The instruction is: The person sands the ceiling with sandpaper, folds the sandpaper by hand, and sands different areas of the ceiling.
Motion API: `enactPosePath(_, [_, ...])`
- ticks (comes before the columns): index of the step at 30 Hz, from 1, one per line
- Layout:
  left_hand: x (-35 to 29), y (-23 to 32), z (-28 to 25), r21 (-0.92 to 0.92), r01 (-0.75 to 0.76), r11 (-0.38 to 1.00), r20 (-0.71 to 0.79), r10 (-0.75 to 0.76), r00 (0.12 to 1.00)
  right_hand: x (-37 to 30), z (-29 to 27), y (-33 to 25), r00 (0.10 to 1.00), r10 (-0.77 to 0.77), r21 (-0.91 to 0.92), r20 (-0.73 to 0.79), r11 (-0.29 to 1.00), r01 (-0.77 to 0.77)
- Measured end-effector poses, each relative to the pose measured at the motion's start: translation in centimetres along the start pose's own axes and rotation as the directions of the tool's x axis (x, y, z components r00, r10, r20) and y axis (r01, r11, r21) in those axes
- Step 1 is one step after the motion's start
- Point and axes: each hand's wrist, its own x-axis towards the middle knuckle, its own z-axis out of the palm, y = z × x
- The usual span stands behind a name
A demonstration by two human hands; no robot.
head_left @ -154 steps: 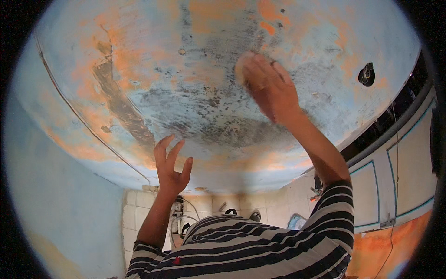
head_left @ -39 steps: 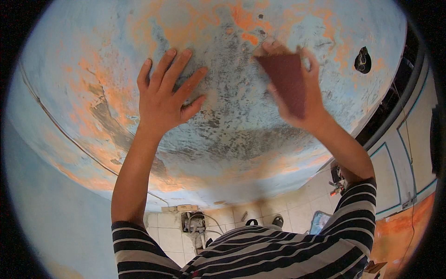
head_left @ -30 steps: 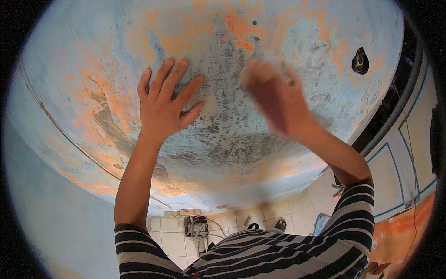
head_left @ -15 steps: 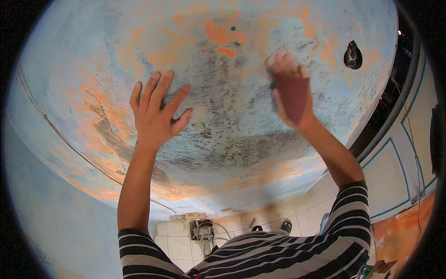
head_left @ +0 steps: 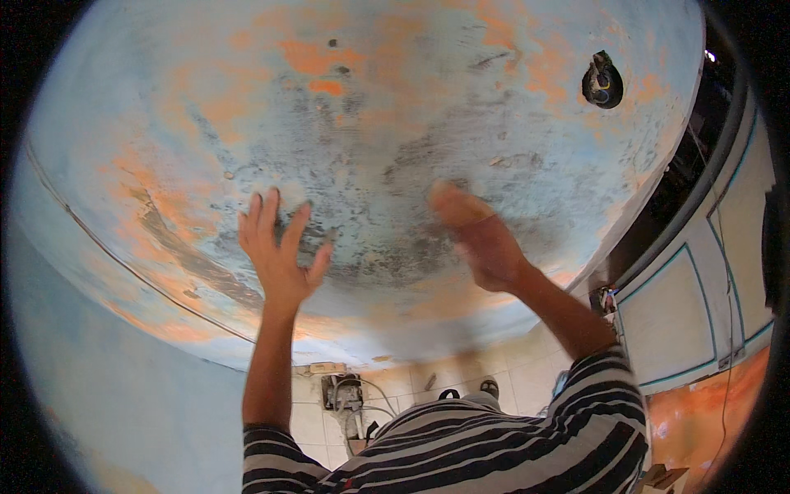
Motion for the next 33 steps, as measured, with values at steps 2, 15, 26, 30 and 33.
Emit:
enactPosePath(2, [-2.4, 3.7, 0.7, -0.071, 0.081, 0.994, 0.065, -0.076, 0.995, -4.8, -0.6, 0.3, 0.833, 0.492, 0.529, -0.252, 0.791, -0.307])
enactPosePath(15, [-1.3, 24.2, 8.7, -0.302, 0.391, 0.870, 0.122, -0.371, 0.920, -16.1, -6.1, 10.3, 0.288, 0.928, 0.951, -0.238, 0.282, -0.123])
enactPosePath(26, [0.0, 31.1, 12.5, -0.222, 0.510, 0.831, 0.130, -0.493, 0.860, -13.5, -8.0, 19.6, 0.853, 0.522, -0.317, 0.012, 0.811, -0.492])
enactPosePath(30, [0.5, 31.2, 13.2, -0.219, 0.551, 0.805, 0.139, -0.534, 0.834, -12.7, -7.3, 20.4, 0.800, 0.408, -0.017, -0.441, 0.887, -0.461])
enactPosePath(33, [0.7, 31.3, 13.6, -0.203, 0.566, 0.799, 0.123, -0.552, 0.824, -12.7, -7.1, 20.7, 0.972, 0.058, -0.168, -0.228, 0.981, -0.099])
